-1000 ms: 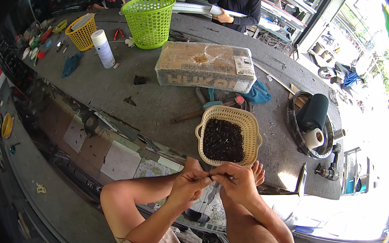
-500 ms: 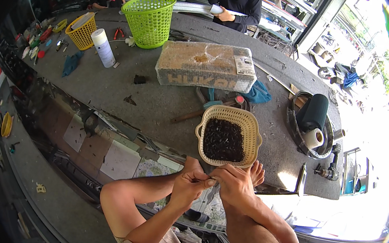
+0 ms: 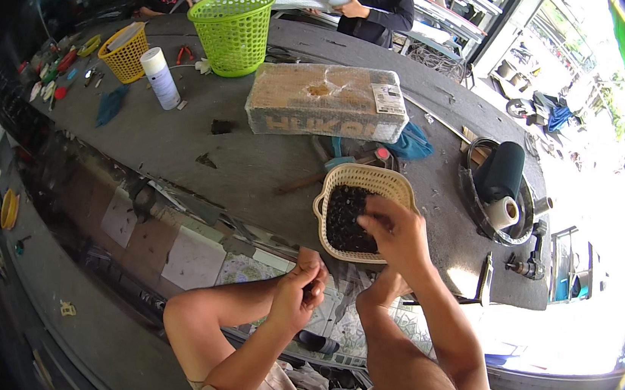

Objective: The person sits at a workbench and repeatedly picks small black fasteners from a basket, handling them one at a time with both hands. The person occasionally places items back into the basket while continuing to sort through the pile.

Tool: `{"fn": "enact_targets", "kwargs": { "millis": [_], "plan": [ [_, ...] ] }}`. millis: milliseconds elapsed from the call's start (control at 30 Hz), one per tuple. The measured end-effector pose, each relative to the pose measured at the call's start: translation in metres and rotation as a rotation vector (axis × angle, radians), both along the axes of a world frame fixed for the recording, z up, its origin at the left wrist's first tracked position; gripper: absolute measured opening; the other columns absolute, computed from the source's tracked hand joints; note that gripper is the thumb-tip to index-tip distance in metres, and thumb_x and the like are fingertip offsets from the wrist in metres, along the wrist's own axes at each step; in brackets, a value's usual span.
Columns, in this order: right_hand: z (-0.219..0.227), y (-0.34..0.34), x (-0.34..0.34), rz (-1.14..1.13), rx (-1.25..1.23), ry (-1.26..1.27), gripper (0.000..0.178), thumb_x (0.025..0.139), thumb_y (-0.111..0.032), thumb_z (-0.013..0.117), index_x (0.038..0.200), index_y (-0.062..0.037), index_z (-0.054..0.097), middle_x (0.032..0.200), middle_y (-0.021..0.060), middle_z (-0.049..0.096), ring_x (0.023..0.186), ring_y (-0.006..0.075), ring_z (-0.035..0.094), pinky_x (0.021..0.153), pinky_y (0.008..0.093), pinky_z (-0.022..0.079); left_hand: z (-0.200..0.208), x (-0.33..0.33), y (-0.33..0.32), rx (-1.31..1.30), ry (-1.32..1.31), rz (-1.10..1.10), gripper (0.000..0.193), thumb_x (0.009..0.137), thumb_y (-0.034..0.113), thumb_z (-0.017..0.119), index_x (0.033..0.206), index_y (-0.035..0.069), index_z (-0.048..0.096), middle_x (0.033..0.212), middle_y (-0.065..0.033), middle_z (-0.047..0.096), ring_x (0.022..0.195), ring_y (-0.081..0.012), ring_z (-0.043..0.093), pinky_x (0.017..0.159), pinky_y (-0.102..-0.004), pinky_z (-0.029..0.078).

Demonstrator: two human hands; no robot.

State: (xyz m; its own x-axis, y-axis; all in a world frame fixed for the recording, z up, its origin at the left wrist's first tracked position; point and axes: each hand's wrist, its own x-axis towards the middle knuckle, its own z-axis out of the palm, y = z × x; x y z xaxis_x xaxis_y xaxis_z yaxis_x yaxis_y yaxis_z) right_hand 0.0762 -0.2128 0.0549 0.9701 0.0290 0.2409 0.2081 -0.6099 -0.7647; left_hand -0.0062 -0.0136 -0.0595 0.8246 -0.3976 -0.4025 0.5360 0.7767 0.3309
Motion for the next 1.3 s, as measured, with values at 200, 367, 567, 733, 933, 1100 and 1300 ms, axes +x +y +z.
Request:
{"fn": "enact_targets", "kwargs": {
  "millis": [200,367,567,733,933,1100,1300],
  "plan": [
    [-0.014,-0.019,0.026,0.122,-0.428,0.215,0.018,0.084,-0.015,0.078,0.101,-0.0086,0.079,0.101,0.0138,0.077,0.087,0.0343,0.074,0.081,0.0403,0.058,-0.018,0.001,0.005,0.005,0.083,0.116,0.017,0.102,0.005,0.049,0.115,0.004,0.060,0.118,-0.0113,0.066,0.101,-0.0226,0.066,0.078,-0.0350,0.053],
    [-0.054,-0.024,0.026,0.291,-0.654,0.304,0.019,0.080,-0.022,0.079,0.096,-0.0121,0.080,0.086,0.0154,0.075,0.084,0.0365,0.073,0.077,0.0462,0.057,-0.021,0.007,0.004,-0.153,-0.049,0.040,0.025,0.100,-0.003,0.045,0.118,0.003,0.061,0.127,-0.0163,0.067,0.104,-0.0259,0.069,0.082,-0.0352,0.054],
    [-0.072,-0.019,0.030,0.266,-0.756,0.334,0.018,0.078,-0.029,0.079,0.090,-0.0147,0.081,0.082,0.0163,0.074,0.084,0.0376,0.073,0.076,0.0480,0.057,-0.009,0.002,-0.006,0.025,0.015,0.038,0.017,0.104,0.008,0.054,0.116,0.003,0.064,0.097,-0.0051,0.061,0.087,-0.0133,0.057,0.071,-0.0260,0.048],
    [-0.049,-0.018,0.019,0.129,-0.579,0.263,0.017,0.080,-0.025,0.075,0.089,-0.0105,0.078,0.081,0.0153,0.074,0.080,0.0376,0.073,0.074,0.0458,0.058,-0.023,0.001,0.003,-0.066,0.042,-0.005,0.016,0.103,0.022,0.065,0.110,0.009,0.063,0.111,-0.0092,0.072,0.079,-0.0156,0.065,0.064,-0.0284,0.051],
    [-0.028,-0.009,-0.002,-0.064,-0.268,0.079,0.016,0.084,-0.019,0.073,0.092,-0.0054,0.075,0.083,0.0156,0.075,0.077,0.0363,0.074,0.073,0.0441,0.059,-0.030,0.001,0.003,0.129,0.073,-0.031,0.022,0.104,0.011,0.054,0.122,0.000,0.062,0.126,-0.0151,0.069,0.093,-0.0229,0.070,0.075,-0.0343,0.053],
    [-0.023,0.005,-0.024,-0.067,-0.017,0.008,0.014,0.086,-0.014,0.077,0.096,-0.0039,0.075,0.083,0.0148,0.075,0.071,0.0303,0.073,0.067,0.0378,0.057,-0.018,0.000,0.000,0.112,-0.054,0.000,0.030,0.103,0.005,0.051,0.129,-0.007,0.059,0.132,-0.0233,0.064,0.099,-0.0236,0.070,0.078,-0.0332,0.054],
    [-0.025,0.010,-0.054,-0.001,0.053,0.100,0.016,0.089,-0.016,0.080,0.100,-0.0057,0.075,0.089,0.0080,0.076,0.073,0.0169,0.070,0.070,0.0289,0.054,-0.025,0.000,0.004,0.029,-0.061,-0.055,0.028,0.105,0.017,0.059,0.124,-0.004,0.061,0.125,-0.0197,0.066,0.088,-0.0160,0.064,0.072,-0.0281,0.050]
  ]
}}
